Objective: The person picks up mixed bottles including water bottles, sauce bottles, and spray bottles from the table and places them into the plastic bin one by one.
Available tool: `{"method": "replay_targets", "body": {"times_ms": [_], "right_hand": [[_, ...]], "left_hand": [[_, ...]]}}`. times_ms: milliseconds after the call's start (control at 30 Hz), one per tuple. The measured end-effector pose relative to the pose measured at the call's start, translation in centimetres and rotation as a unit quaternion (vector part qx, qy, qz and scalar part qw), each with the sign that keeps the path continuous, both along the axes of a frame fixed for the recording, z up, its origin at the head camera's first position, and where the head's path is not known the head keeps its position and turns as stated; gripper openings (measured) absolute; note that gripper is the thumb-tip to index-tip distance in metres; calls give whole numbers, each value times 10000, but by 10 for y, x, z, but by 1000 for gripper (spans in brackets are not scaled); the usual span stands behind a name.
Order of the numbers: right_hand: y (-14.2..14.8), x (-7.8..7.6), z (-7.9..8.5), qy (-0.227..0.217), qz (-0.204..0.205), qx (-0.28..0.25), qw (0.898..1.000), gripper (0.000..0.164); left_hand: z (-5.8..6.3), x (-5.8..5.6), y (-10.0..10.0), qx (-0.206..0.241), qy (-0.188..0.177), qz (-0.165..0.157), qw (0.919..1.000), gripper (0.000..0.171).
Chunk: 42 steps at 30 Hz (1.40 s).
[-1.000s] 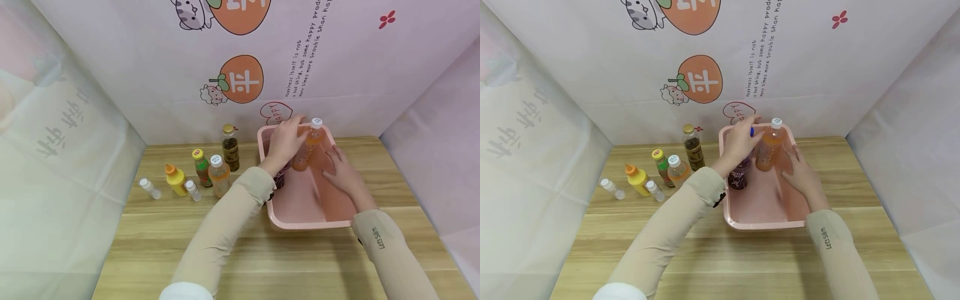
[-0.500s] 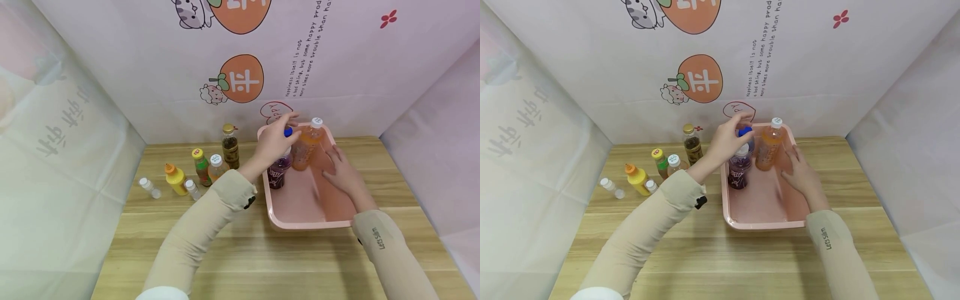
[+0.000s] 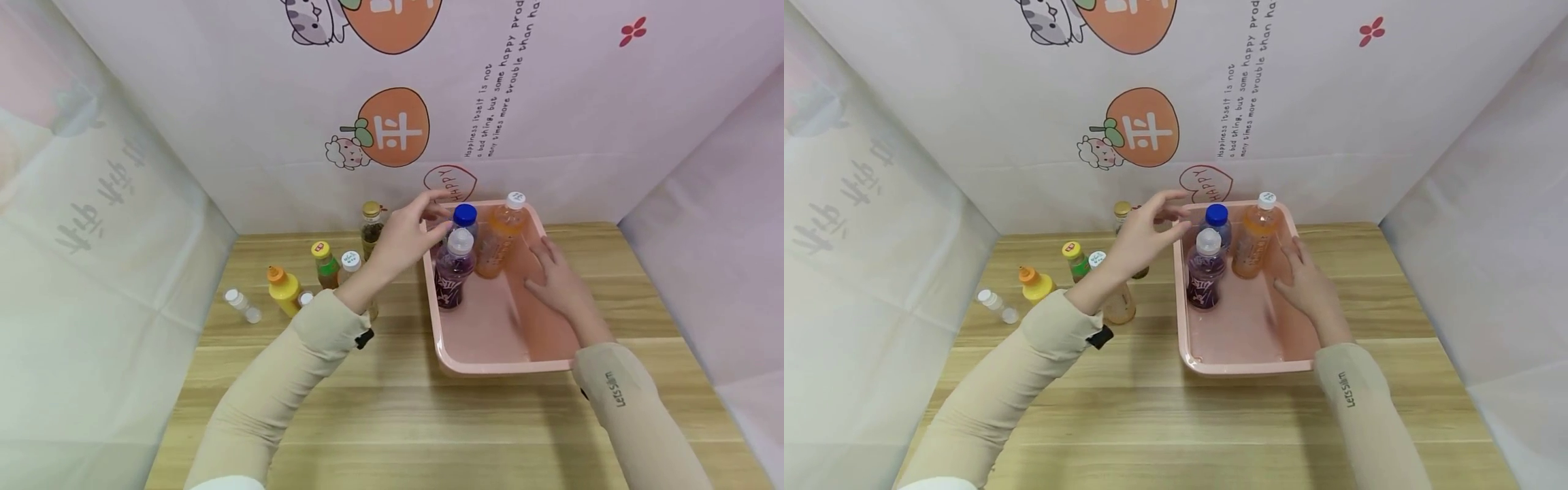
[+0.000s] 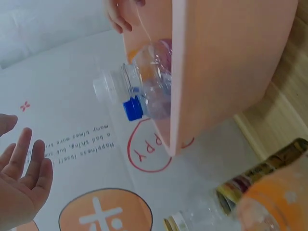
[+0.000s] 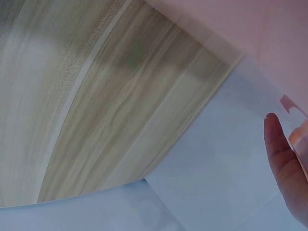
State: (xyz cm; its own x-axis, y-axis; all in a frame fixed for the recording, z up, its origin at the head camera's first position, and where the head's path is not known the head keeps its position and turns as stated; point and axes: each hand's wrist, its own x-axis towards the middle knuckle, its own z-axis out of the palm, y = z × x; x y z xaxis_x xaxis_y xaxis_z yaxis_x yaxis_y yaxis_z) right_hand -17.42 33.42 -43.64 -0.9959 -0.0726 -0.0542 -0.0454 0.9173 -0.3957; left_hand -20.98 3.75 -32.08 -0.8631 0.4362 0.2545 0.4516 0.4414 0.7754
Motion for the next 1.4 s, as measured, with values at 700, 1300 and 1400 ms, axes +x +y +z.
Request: {"method": "replay_targets", "body": {"times_ms": [700, 1300, 1400], "right_hand": [[1, -1, -4, 62, 3, 140, 9999, 72], [0, 0, -2, 118, -19, 143, 9998, 71], [1, 0, -3, 121, -25, 140, 9998, 71]], "left_hand": [[-22, -11, -98, -158, -143, 475, 9986, 47], [-59, -9, -141, -700, -527, 264, 9958, 65], [-63, -9, -142, -703, -568, 289, 9955, 67]]}}
